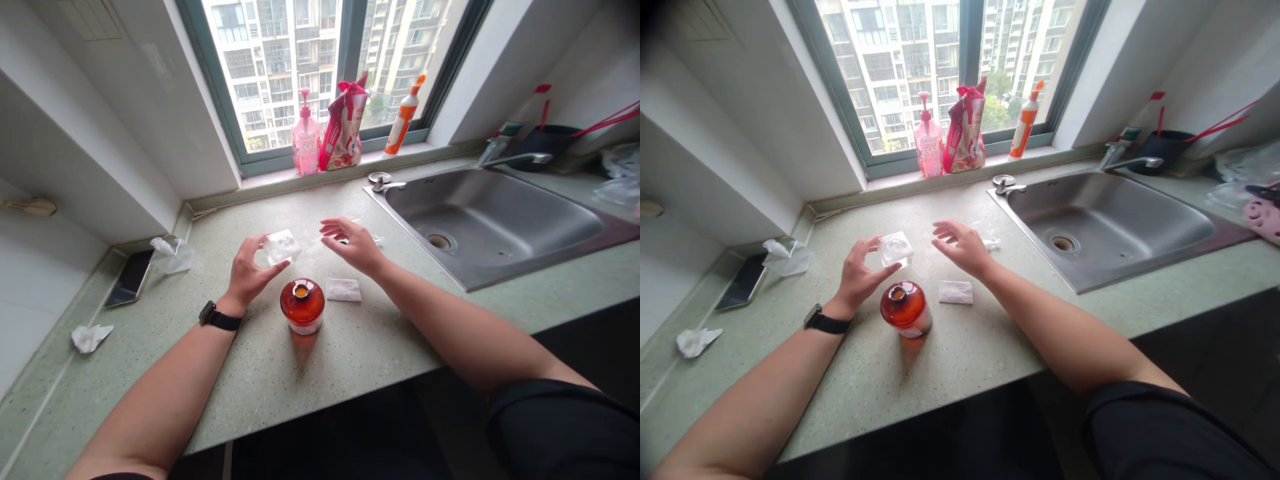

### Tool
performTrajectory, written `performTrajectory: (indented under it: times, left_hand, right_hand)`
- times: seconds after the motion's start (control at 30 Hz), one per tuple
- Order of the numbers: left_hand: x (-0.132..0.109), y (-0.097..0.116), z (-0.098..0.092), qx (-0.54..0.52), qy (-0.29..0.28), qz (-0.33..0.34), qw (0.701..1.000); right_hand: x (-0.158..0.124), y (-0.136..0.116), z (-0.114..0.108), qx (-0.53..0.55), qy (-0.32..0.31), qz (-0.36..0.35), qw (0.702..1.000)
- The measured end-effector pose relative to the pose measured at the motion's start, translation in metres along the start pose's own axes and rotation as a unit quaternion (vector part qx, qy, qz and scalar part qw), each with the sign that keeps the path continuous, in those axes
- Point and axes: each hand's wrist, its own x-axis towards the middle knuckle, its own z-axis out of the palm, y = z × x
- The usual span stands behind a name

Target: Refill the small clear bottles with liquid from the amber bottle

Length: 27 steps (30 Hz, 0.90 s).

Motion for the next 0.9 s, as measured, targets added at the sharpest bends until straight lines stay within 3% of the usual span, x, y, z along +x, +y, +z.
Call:
performTrajectory:
  times: [0.17, 0.4, 0.6, 0.77, 0.83, 0.9]
  left_hand:
    - [0.004, 0.012, 0.002, -0.117, -0.043, -0.042, 0.991]
    - [0.002, 0.023, 0.008, -0.235, -0.117, -0.109, 0.959]
    - [0.001, 0.020, 0.008, -0.267, -0.143, -0.123, 0.945]
    - [0.007, 0.023, -0.008, -0.303, -0.121, -0.133, 0.936]
    - [0.008, 0.027, -0.019, -0.323, -0.142, -0.127, 0.927]
    - [0.009, 0.033, -0.031, -0.329, -0.199, -0.109, 0.917]
  right_hand:
    - [-0.012, 0.008, 0.032, 0.089, -0.090, 0.011, 0.992]
    - [-0.012, 0.008, 0.036, 0.141, -0.164, 0.010, 0.976]
    - [-0.012, -0.003, 0.035, 0.141, -0.137, 0.031, 0.980]
    - [-0.008, -0.003, 0.028, 0.162, -0.086, 0.051, 0.982]
    - [-0.006, -0.001, 0.024, 0.177, -0.058, 0.062, 0.981]
    - [-0.005, 0.001, 0.021, 0.189, -0.034, 0.066, 0.979]
